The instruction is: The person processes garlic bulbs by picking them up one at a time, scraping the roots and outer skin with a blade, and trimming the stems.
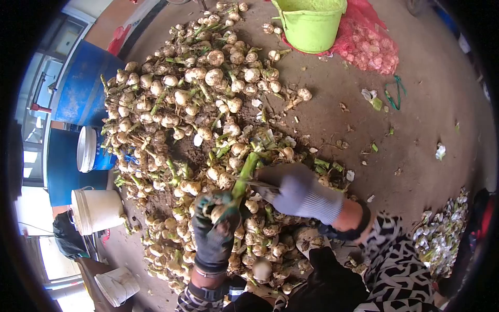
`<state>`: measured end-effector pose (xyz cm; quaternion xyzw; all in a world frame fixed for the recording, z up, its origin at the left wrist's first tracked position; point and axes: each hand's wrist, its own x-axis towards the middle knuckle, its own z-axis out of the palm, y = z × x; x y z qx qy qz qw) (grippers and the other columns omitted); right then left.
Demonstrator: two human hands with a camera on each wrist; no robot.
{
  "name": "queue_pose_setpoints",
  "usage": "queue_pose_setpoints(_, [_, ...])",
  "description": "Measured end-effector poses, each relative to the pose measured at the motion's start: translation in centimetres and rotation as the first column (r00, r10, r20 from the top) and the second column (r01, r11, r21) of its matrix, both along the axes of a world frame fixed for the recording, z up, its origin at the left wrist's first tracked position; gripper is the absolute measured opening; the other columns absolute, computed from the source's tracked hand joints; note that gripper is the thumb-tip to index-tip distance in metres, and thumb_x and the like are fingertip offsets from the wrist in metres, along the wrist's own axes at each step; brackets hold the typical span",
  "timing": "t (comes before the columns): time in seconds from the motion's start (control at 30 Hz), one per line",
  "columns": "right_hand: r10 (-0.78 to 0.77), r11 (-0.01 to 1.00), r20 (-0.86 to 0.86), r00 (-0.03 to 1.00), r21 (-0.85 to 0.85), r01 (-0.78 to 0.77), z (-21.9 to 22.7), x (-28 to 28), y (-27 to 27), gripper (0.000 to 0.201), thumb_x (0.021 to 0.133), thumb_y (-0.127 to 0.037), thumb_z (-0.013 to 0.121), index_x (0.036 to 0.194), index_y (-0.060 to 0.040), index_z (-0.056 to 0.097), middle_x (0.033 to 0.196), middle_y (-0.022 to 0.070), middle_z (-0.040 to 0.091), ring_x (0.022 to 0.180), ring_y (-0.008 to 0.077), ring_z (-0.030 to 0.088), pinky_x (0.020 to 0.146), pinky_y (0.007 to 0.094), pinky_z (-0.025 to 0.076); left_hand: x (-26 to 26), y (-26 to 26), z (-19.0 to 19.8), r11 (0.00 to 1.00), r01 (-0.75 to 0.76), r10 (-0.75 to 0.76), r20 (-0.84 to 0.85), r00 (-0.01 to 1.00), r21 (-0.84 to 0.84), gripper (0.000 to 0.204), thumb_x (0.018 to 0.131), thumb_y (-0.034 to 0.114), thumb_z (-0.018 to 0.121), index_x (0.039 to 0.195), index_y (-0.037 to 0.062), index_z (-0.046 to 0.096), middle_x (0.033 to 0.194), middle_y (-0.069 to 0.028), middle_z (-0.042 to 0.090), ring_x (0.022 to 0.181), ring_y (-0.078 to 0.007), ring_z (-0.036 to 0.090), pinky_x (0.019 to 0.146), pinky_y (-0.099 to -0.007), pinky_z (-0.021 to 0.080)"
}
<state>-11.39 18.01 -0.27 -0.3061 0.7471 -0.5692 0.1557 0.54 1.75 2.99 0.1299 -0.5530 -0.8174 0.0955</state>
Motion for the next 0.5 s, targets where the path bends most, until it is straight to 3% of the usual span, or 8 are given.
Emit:
queue_pose_setpoints(0.03, [0.119,0.936,0.035,0.992,0.329,-0.124,-1.7,-0.8,-0.9,0.021,0.093,-0.020,0.057,0.110,-0.0128,0.067,0.093,0.0152,0.070,0.093,0.0315,0.067,0.085,0.0394,0.052,-0.4,-0.4,0.6,0.986,0.050,-0.056,-0.034,0.998,-0.156,0.048,0.082,0.031,0.076,0.113,0.0033,0.052,0.106,-0.0089,0.063,0.092,-0.0158,0.063,0.081,-0.0284,0.053])
queue_pose_setpoints(0.07, [0.217,0.754,0.104,0.971,0.614,-0.234,-3.5,-1.8,-1.7,0.023,0.093,-0.023,0.056,0.111,-0.0140,0.067,0.093,0.0161,0.070,0.092,0.0319,0.067,0.085,0.0416,0.052,-0.8,-1.0,0.4,0.973,0.148,-0.169,-0.108,0.980,-0.175,0.045,0.082,0.029,0.076,0.112,0.0036,0.053,0.103,-0.0085,0.064,0.094,-0.0159,0.063,0.079,-0.0288,0.053])
queue_pose_setpoints(0.13, [0.141,0.698,0.032,0.990,0.706,-0.122,-7.1,-4.9,-3.0,0.025,0.093,-0.028,0.052,0.110,-0.0158,0.067,0.094,0.0154,0.070,0.089,0.0300,0.068,0.084,0.0425,0.053,-0.5,-3.3,2.1,0.908,0.258,-0.289,-0.046,0.956,-0.331,0.041,0.081,0.024,0.075,0.112,0.0043,0.056,0.103,-0.0083,0.063,0.096,-0.0172,0.062,0.079,-0.0289,0.052])
queue_pose_setpoints(0.17, [0.131,0.695,0.019,0.991,0.712,-0.105,-7.3,-6.9,-4.0,0.026,0.093,-0.028,0.051,0.111,-0.0150,0.066,0.096,0.0150,0.070,0.089,0.0301,0.068,0.084,0.0422,0.053,-1.3,-4.3,1.8,0.930,0.340,-0.352,-0.074,0.933,-0.140,0.039,0.079,0.020,0.077,0.112,0.0070,0.059,0.104,-0.0077,0.063,0.097,-0.0179,0.061,0.082,-0.0306,0.050])
queue_pose_setpoints(0.27, [0.149,0.615,-0.190,0.970,0.787,0.060,-9.5,-12.1,-8.9,0.025,0.092,-0.026,0.054,0.107,-0.0113,0.066,0.105,0.0144,0.069,0.094,0.0321,0.067,0.082,0.0421,0.054,-2.4,-10.2,0.5,0.557,0.525,-0.415,0.332,0.847,-0.643,0.033,0.073,0.010,0.075,0.105,0.0087,0.067,0.109,-0.0095,0.064,0.100,-0.0255,0.063,0.090,-0.0365,0.050])
queue_pose_setpoints(0.33, [0.225,0.518,-0.201,0.953,0.853,0.057,-14.0,-16.8,-14.3,0.030,0.089,-0.027,0.056,0.110,-0.0083,0.066,0.106,0.0159,0.068,0.094,0.0329,0.066,0.080,0.0459,0.053,-2.1,-12.3,-1.4,0.380,0.555,-0.463,0.367,0.807,-0.740,0.033,0.074,0.011,0.074,0.107,0.0091,0.068,0.113,-0.0132,0.064,0.108,-0.0313,0.061,0.094,-0.0386,0.048])
queue_pose_setpoints(0.47, [0.429,0.217,-0.142,0.892,0.975,0.050,-17.8,-21.5,-20.7,0.038,0.085,-0.025,0.059,0.112,0.0006,0.064,0.114,0.0178,0.064,0.101,0.0318,0.065,0.081,0.0520,0.052,-2.5,-11.8,-1.3,0.547,0.558,-0.404,0.387,0.829,-0.624,0.037,0.080,0.016,0.072,0.114,0.0060,0.064,0.113,-0.0145,0.064,0.109,-0.0316,0.061,0.094,-0.0393,0.047])
queue_pose_setpoints(0.5, [0.258,0.323,-0.180,0.949,0.942,0.091,-17.8,-21.7,-20.8,0.039,0.086,-0.026,0.058,0.115,-0.0009,0.063,0.116,0.0196,0.064,0.107,0.0328,0.063,0.085,0.0493,0.051,-2.6,-11.8,-1.6,0.671,0.556,-0.399,0.393,0.829,-0.491,0.039,0.082,0.018,0.072,0.118,0.0051,0.062,0.113,-0.0131,0.064,0.107,-0.0275,0.061,0.092,-0.0363,0.047])
